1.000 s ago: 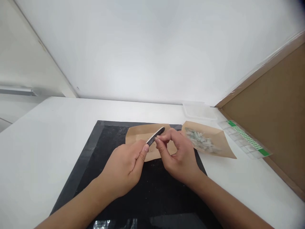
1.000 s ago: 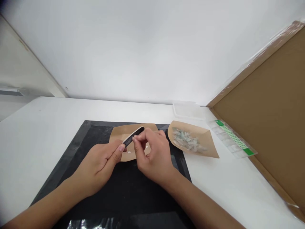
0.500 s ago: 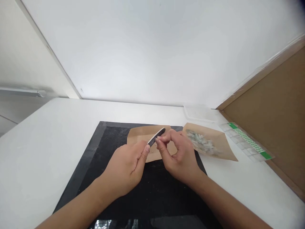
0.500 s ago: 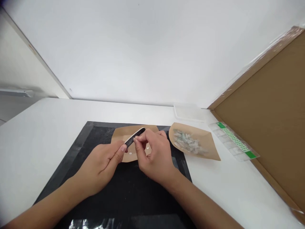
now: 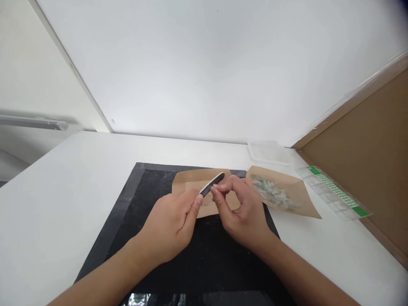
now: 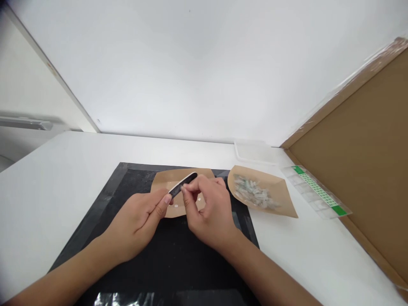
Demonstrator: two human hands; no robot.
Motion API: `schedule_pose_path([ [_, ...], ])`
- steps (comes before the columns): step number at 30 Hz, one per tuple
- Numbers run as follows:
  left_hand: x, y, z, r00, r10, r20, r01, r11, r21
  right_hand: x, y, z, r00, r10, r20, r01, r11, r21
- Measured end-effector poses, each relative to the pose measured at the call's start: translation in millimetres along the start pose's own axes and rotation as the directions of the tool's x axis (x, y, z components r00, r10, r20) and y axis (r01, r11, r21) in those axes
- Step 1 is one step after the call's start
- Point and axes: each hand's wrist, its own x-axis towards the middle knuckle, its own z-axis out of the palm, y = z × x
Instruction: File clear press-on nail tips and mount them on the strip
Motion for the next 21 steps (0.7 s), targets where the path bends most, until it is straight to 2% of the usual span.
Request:
schedule_pose_path([
  [2,-0.4,0.0,0.3,1.0,-0.006,-0.003,0.006,1.0,0.004,0.1,0.6,-0.5,0.999,0.006,-0.032,-0.006,1.0,-0.007],
  [7,-0.3,-0.5,0.9,1.0,-0.01,0.022,0.009,1.0,0.002,-1.2,-0.8,-0.5,0.997,-0.03,0.07,0.03,1.0,-0.003],
  [11,-0.2,-1.0,1.0,1.0,-0.025,0.003,0.025,1.0,0.004,-0.1,0.7,-0.2,1.0,-0.008,-0.013,0.007,0.999,-0.046],
  [16,0.0,-1.4,1.1,0.999,-0.028,0.021,0.028,1.0,0.008,-2.1,1.1,0.5,0.999,-0.004,0.036,0.005,1.0,-0.025],
  [21,0.8,-1.2,2.3,0.999,-0.031,0.009,0.031,1.0,-0.004,-3.4,0.8,0.9,1.0,-0.002,0.025,0.002,1.0,-0.03],
])
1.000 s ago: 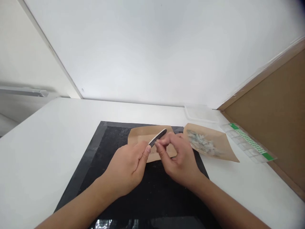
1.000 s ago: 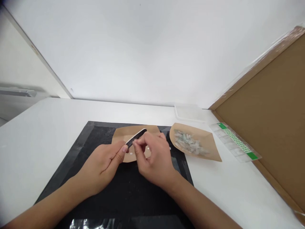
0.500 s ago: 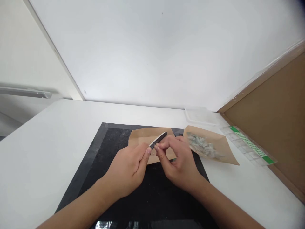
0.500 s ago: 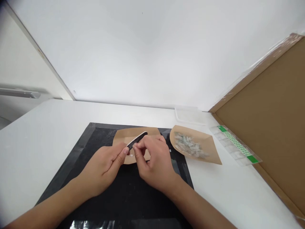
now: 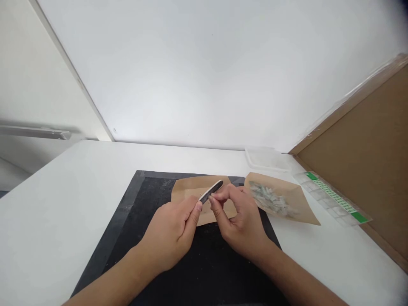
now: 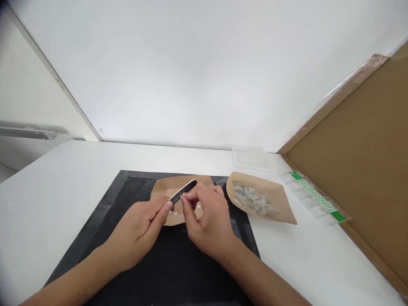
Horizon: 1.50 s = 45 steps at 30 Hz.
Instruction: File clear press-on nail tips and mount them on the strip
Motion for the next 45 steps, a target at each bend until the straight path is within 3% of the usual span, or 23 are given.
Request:
schedule_pose_path([
  [5,1.1,-1.1,2.8,1.0,0.002,-0.006,-0.002,1.0,0.008,0.5,2.5,0.7,0.999,-0.003,-0.052,0.002,1.0,-0.018],
  [10,0.0,0.5,2.3,1.0,0.022,-0.003,-0.023,0.999,-0.03,-1.0,0.7,-1.3,0.997,-0.069,0.03,0.068,0.998,0.002],
  [15,-1.4,1.3,2.0,0.999,0.031,-0.024,-0.031,0.999,-0.02,2.2,2.5,-6.2,0.996,-0.053,-0.078,0.048,0.997,-0.068],
  [20,-0.4,1.5,2.7,0.999,0.03,-0.011,-0.03,0.999,-0.036,0.7,2.4,-4.7,0.995,-0.097,0.016,0.098,0.994,-0.051],
  [25,0.1,3.3,2.3,0.999,0.038,-0.031,-0.039,0.998,-0.039,-0.7,3.6,-1.6,0.993,-0.081,-0.09,0.076,0.995,-0.062],
  [30,0.1,4.9,2.2,1.0,0.019,0.001,-0.019,0.998,-0.063,-1.6,2.4,-2.5,0.993,-0.115,-0.006,0.115,0.992,-0.045],
  [35,-0.7,5.6,1.2,1.0,0.01,-0.007,-0.011,0.998,-0.066,-1.1,2.5,-2.1,0.987,-0.129,-0.099,0.122,0.99,-0.077],
  [40,-1.0,4.8,-0.3,1.0,0.005,0.011,-0.004,0.999,-0.053,-2.1,5.4,-1.2,0.987,-0.161,-0.005,0.16,0.985,-0.068],
  [45,-0.8,4.2,-1.3,1.0,0.012,0.008,-0.011,0.999,-0.043,-2.6,5.8,-0.1,0.982,-0.156,-0.108,0.141,0.981,-0.134],
])
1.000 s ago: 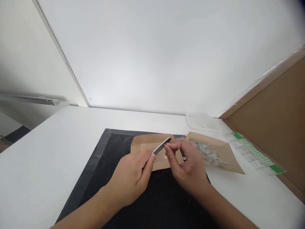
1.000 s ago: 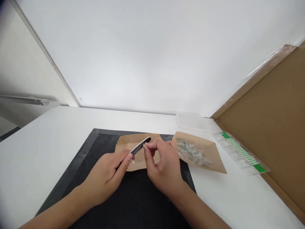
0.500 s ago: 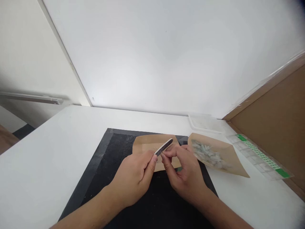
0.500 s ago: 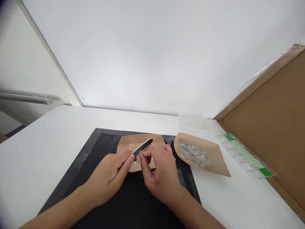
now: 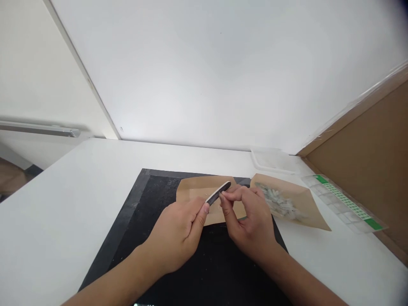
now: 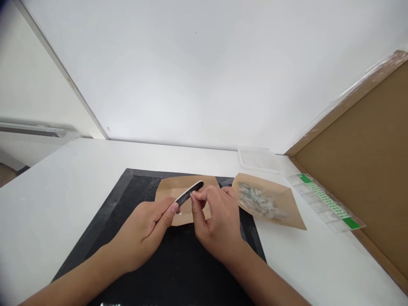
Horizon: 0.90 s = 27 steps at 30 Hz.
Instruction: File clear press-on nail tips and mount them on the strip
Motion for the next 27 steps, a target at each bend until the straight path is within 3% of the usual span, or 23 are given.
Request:
schedule_pose_path([
  [6,0,-2,0.0,1.0,0.011,0.011,-0.011,1.0,0.028,-1,-8,2,0.999,-0.041,0.031,0.042,0.998,-0.037],
  [11,-1,-4,1.3,1.0,0.009,0.013,-0.01,0.999,0.036,1,-6,1,0.999,-0.031,-0.019,0.029,0.996,-0.089],
  [16,-1,-5,2.7,1.0,0.01,0.017,-0.011,0.999,0.03,-1,-7,-2,0.996,-0.069,0.056,0.074,0.993,-0.095],
  [21,-2,-4,2.8,1.0,0.011,0.001,-0.011,0.999,0.032,2,-9,-3,0.998,-0.061,-0.025,0.056,0.985,-0.162],
  [27,-2,-4,2.1,1.0,0.021,-0.007,-0.021,0.999,0.029,1,-11,-2,0.994,-0.102,0.047,0.108,0.983,-0.147],
])
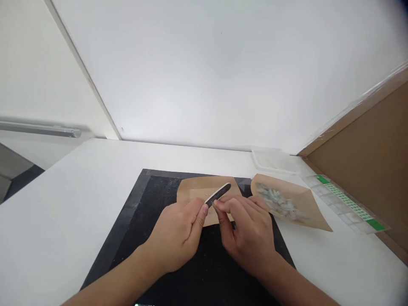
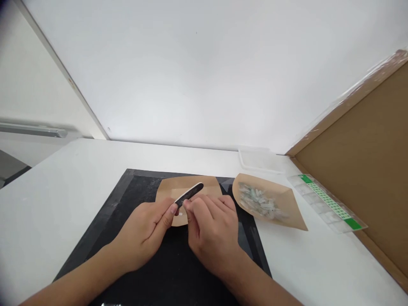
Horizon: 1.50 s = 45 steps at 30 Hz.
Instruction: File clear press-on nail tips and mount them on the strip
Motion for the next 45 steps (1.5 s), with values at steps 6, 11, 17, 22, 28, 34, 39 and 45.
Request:
schedule_pose_path([
  [6,0.6,1.8,0.3,1.0,-0.011,0.002,0.011,1.0,0.009,0.0,1.8,0.0,0.998,0.027,-0.052,-0.027,1.0,0.011],
  [11,0.7,1.5,0.9,1.0,-0.006,-0.007,0.006,1.0,0.001,0.0,0.1,1.2,0.998,0.031,-0.047,-0.03,0.999,0.029],
  [17,0.9,-1.6,1.2,1.0,-0.022,-0.002,0.022,0.999,0.025,-1.6,3.6,3.5,0.999,0.053,0.007,-0.053,0.996,0.075],
  [22,0.0,-0.7,0.7,0.999,-0.031,-0.022,0.032,0.999,0.02,0.6,8.2,3.4,0.995,0.094,-0.014,-0.093,0.993,0.077],
  [28,-1.1,0.6,1.3,0.999,-0.025,-0.024,0.026,0.999,0.029,1.4,5.3,2.0,0.994,0.088,0.057,-0.095,0.987,0.133],
  [34,0.0,0.6,1.5,0.999,-0.028,-0.034,0.029,0.999,0.035,1.5,6.9,1.0,0.988,0.15,0.034,-0.154,0.974,0.166],
  [39,0.2,2.1,1.6,0.999,-0.03,-0.045,0.032,0.999,0.035,2.0,6.6,0.3,0.972,0.209,0.109,-0.23,0.94,0.251],
  [45,1.1,4.6,1.5,0.997,-0.068,-0.043,0.069,0.997,0.026,0.6,8.7,-0.5,0.911,0.361,0.201,-0.413,0.801,0.434],
])
